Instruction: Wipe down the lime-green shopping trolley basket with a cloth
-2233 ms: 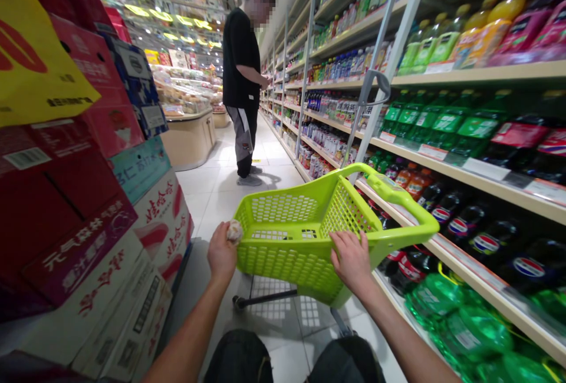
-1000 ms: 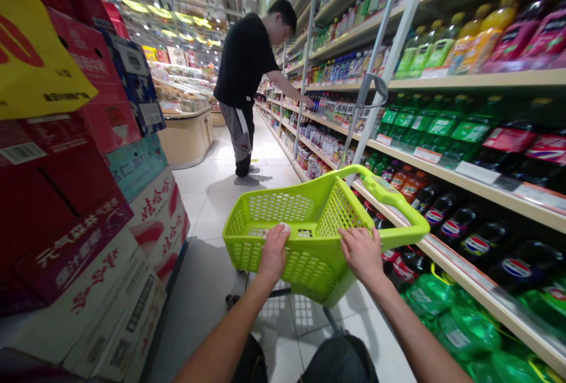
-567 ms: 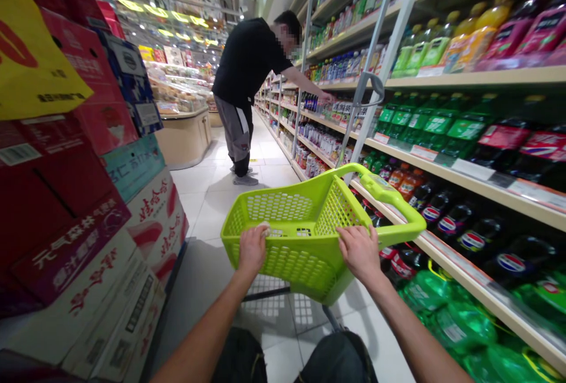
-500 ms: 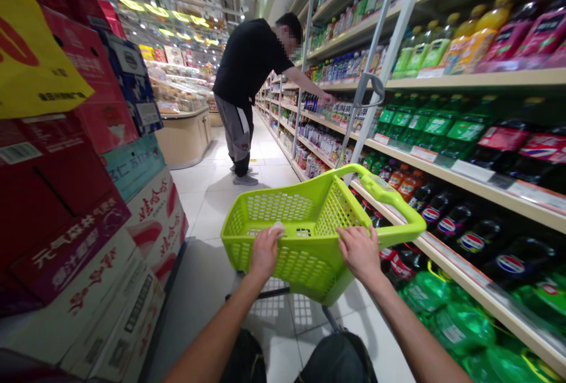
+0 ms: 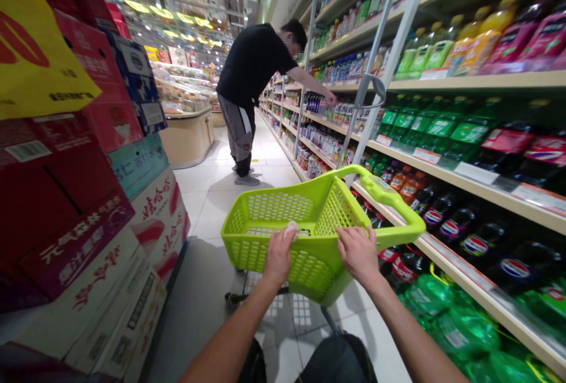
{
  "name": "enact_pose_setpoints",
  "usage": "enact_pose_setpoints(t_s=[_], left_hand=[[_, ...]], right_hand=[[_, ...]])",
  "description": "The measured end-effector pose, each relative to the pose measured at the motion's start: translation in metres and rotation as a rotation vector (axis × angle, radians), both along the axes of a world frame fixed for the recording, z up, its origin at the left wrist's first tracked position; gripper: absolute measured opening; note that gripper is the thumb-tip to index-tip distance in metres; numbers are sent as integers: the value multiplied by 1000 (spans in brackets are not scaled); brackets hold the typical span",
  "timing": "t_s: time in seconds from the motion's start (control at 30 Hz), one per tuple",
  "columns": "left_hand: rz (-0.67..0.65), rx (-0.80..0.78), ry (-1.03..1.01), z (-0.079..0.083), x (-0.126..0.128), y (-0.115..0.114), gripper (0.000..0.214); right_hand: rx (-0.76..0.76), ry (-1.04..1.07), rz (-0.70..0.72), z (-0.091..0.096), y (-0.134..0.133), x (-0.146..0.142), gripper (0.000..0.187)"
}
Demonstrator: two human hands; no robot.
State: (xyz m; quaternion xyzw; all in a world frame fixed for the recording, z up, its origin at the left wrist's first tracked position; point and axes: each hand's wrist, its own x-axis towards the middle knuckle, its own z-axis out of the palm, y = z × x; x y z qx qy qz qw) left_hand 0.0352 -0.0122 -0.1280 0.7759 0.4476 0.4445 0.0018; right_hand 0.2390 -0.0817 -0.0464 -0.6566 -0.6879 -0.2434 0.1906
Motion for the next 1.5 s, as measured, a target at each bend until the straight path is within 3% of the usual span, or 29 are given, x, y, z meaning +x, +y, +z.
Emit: enact_pose_setpoints(t_s=[0.1,0.27,0.33,0.47,0.53,0.6,0.7,0.77,0.83,0.97,1.03,1.27,1.33,1.43,1.5], left_hand=[[-8,-3,34,-1,-2,1,48],[249,-32,-64,-9,-62,17,40],[219,-21,-61,-8,-52,13,40],[-36,27,45,1,15,-5,45],[-94,40,76,2,30,-8,48],[-61,35,74,-1,17,-4,48],[113,11,18,-9,-29,8,45],[202,3,-27,-11,-46,11,41],[169,8,-31,-9,-36,7,41],[-74,35,44,3,25,-12,47],[-99,33,54,5,33,-13,48],[245,-9,-35,-11,-64,13,42],[208,5,-27,-12,-57,10,41],[48,46,26,-10,-18,0,43],[14,57,46,-9,-4,-2,45]], right_hand=[[-14,-15,9,-1,0,3,27],[1,12,-5,-2,0,2,26],[19,22,-8,-1,0,0,26],[17,14,5,-1,-1,0,30],[12,2,6,-2,-2,2,32],[13,-8,5,-2,-3,4,33],[12,-3,2,-2,-4,5,33],[17,15,-9,-2,-4,3,32],[14,30,-25,-2,-4,1,31],[-8,8,-21,-3,-4,0,34],[-14,-18,-18,-3,-4,2,35],[19,20,-22,-4,-3,2,33],[28,32,-27,-4,-3,1,32],[12,21,-17,-5,-2,1,34],[1,6,-10,-5,-2,3,35]])
